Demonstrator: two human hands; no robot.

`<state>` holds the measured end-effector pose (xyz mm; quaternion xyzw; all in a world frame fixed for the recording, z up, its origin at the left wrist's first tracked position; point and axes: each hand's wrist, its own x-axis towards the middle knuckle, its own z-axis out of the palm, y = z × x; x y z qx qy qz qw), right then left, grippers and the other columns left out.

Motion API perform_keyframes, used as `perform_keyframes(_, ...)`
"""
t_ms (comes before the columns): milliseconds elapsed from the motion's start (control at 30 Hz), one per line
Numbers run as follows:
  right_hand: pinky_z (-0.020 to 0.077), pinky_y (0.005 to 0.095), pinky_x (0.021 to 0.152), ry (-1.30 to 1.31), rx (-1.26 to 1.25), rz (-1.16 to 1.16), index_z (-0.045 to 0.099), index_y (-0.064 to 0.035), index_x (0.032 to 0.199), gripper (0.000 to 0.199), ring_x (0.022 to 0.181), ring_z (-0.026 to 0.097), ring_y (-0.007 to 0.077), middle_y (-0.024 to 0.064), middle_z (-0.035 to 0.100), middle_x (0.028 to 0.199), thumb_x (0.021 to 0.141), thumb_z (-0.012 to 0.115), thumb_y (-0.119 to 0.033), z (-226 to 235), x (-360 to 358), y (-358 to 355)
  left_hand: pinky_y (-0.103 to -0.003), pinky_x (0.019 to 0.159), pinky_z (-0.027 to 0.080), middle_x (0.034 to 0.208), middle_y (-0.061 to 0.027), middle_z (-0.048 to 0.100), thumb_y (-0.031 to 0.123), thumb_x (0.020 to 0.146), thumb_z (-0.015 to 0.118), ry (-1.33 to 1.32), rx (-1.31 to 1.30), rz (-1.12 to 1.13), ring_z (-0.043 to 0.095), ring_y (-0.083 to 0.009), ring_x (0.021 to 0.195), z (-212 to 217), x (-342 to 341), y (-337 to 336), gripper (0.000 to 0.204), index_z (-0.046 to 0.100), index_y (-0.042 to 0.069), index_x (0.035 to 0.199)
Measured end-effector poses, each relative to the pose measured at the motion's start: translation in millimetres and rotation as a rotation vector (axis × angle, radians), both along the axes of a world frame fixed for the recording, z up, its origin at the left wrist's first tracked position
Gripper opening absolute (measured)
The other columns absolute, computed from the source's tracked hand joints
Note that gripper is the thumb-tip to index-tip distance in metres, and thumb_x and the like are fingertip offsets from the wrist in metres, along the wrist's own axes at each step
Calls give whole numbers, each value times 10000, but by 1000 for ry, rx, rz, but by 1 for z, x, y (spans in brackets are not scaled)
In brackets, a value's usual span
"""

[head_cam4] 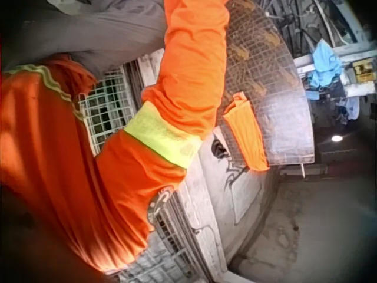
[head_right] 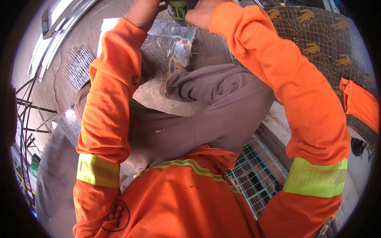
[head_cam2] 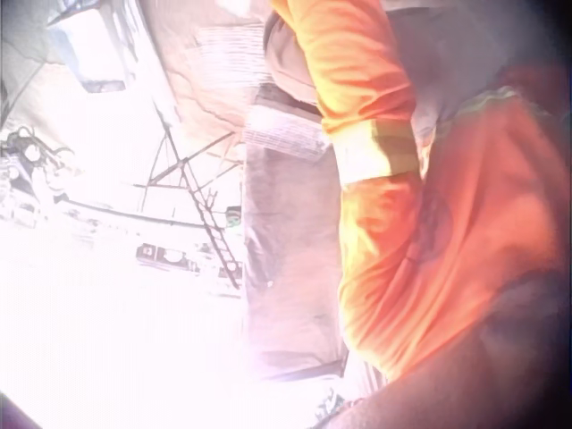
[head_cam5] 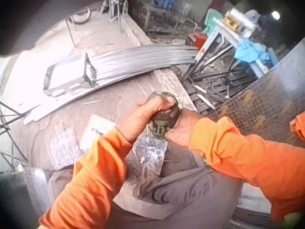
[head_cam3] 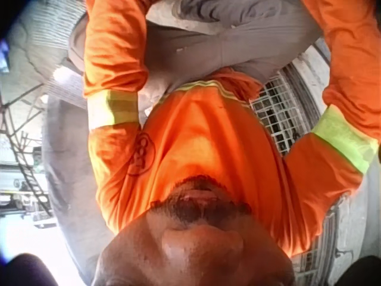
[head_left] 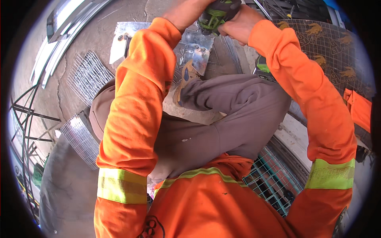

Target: Measure and drill holes in a metal sheet for assembly.

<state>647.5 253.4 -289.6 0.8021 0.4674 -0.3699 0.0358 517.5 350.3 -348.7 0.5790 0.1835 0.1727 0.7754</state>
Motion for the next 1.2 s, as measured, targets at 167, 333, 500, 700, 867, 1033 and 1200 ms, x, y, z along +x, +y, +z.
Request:
perform_keyframes(167,532,467,814,74,562,481,635,-127,1142,339,933,672,398,219,699,1000,893,526,-331,-29,22,-8,-246,846,457,1037,19,685,437,946,637,-44,-116,-73,609,-94,972,1,7,-7,399,677,100,1154)
perform_keyframes(333,537,473,797,-118,297,247,664,-123,1068,301,911,675,404,232,697,973,877,544,-322,-12,4,-24,-238,822,444,1034,25,684,432,944,636,12,-137,-86,605,-87,967,11,1,-16,365,688,132,1146)
perform_keyframes(500,537,476,800,-186,271,241,689,-114,1020,290,921,678,405,234,701,950,870,552,-321,-16,8,-35,-245,882,430,1039,18,673,438,948,639,61,-127,-126,592,-88,983,18,5,-22,386,681,101,1131)
perform_keyframes(700,524,457,844,-48,423,168,662,-113,1078,294,970,665,376,197,700,1025,909,514,-302,-28,12,-58,-280,917,440,1034,-1,666,408,964,631,-78,-84,-242,584,-115,987,22,26,-28,377,669,65,1115)
perform_keyframes(867,494,382,587,-162,335,-147,651,-55,756,220,516,589,223,80,639,635,764,639,-275,-44,12,-80,-285,943,444,1075,-26,662,433,926,678,-11,-92,-254,593,-130,1018,30,29,-41,468,635,39,1176)
perform_keyframes(1033,506,397,756,-58,283,-186,684,-87,795,274,619,644,230,77,678,681,774,649,-358,-49,11,-86,-277,908,454,1057,-21,667,426,921,684,-30,-90,-363,596,-124,999,25,31,-42,445,638,59,1168)
perform_keyframes(1200,514,447,856,-136,587,304,630,-117,1131,306,1002,652,354,183,679,1100,936,501,-315,-57,25,-73,-263,826,448,990,10,673,434,939,654,-103,-80,-368,594,-99,933,19,33,-38,359,676,99,1065)
